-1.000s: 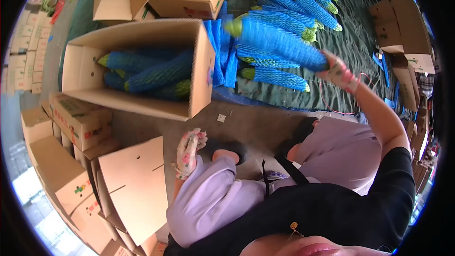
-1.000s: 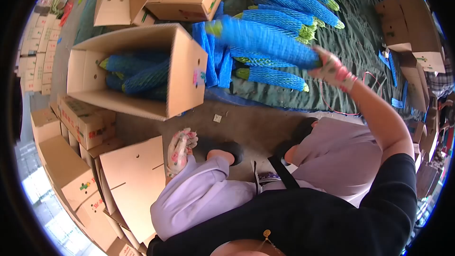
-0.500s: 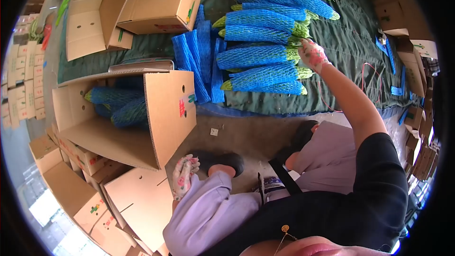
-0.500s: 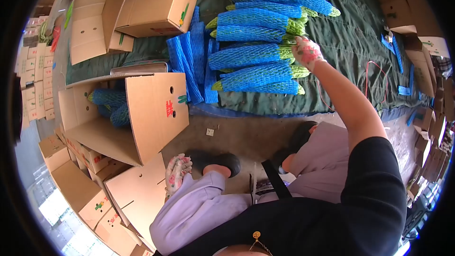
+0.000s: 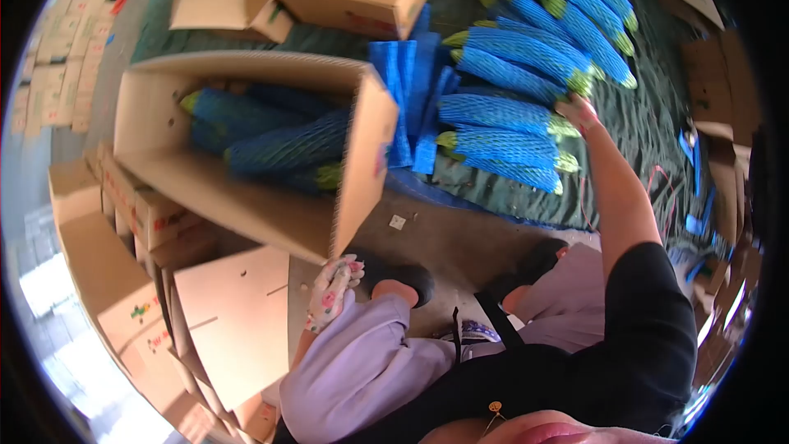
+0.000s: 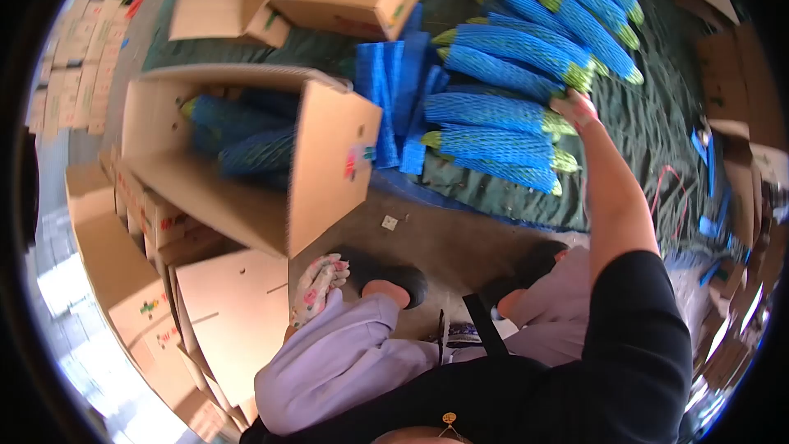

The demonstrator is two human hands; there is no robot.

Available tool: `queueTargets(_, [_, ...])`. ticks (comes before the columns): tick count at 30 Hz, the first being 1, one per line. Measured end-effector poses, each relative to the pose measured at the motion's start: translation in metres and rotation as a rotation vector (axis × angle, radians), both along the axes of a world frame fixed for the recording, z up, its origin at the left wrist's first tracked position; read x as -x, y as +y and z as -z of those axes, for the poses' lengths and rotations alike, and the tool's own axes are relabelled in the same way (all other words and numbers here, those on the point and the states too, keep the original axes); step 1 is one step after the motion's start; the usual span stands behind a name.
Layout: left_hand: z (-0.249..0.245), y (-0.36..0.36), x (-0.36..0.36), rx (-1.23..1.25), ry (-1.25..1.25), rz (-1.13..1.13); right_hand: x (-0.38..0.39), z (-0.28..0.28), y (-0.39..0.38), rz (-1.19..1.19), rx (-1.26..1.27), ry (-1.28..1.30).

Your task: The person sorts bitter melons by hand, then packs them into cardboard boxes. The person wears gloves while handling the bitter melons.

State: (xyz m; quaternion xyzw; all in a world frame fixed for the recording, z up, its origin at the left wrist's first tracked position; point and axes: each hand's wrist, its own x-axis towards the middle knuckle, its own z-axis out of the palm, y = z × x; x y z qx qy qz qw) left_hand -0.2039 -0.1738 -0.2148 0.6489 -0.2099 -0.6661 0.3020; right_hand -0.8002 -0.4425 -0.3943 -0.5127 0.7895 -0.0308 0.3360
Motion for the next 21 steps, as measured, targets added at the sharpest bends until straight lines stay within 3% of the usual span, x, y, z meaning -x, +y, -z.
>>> queueTargets(1, [0.0,0.001,-0.001,0.004,-0.005,0.001,-0.003,-0.007,0.004,-0.048,0.084,-0.06])
queueTargets(3, [0.0,0.0,-0.004,0.05,-0.031,-0.039,0.022,0.02,0.011,0.03,0.066,-0.533])
queueTargets(4, [0.009,0.002,-0.007,0.055,0.04,-0.031,0.026,0.017,0.015,-0.088,0.123,-0.425])
queueTargets(7, [0.018,0.006,-0.011,0.098,0.087,-0.016,-0.075,-0.13,0.039,-0.329,0.186,0.231])
queueTargets(12, [0.022,0.008,-0.017,0.135,0.062,0.028,-0.086,-0.212,0.046,-0.083,0.411,-0.365])
queueTargets(13, [0.023,0.01,-0.02,0.145,0.07,0.018,-0.104,-0.25,0.051,-0.086,0.481,-0.25])
queueTargets(16, [0.028,0.022,-0.022,0.115,0.031,0.0,-0.117,-0.306,0.054,-0.131,0.616,-0.391])
queueTargets(18, [0.028,0.025,-0.025,0.133,0.159,-0.055,-0.176,-0.348,0.058,-0.246,0.739,-0.499])
queueTargets(20, [0.037,0.027,-0.025,0.166,0.168,-0.08,-0.249,-0.39,0.062,-0.375,0.703,-0.319])
queueTargets(21, [0.04,0.028,-0.023,0.182,0.171,-0.107,-0.286,-0.405,0.061,-0.393,0.625,-0.437])
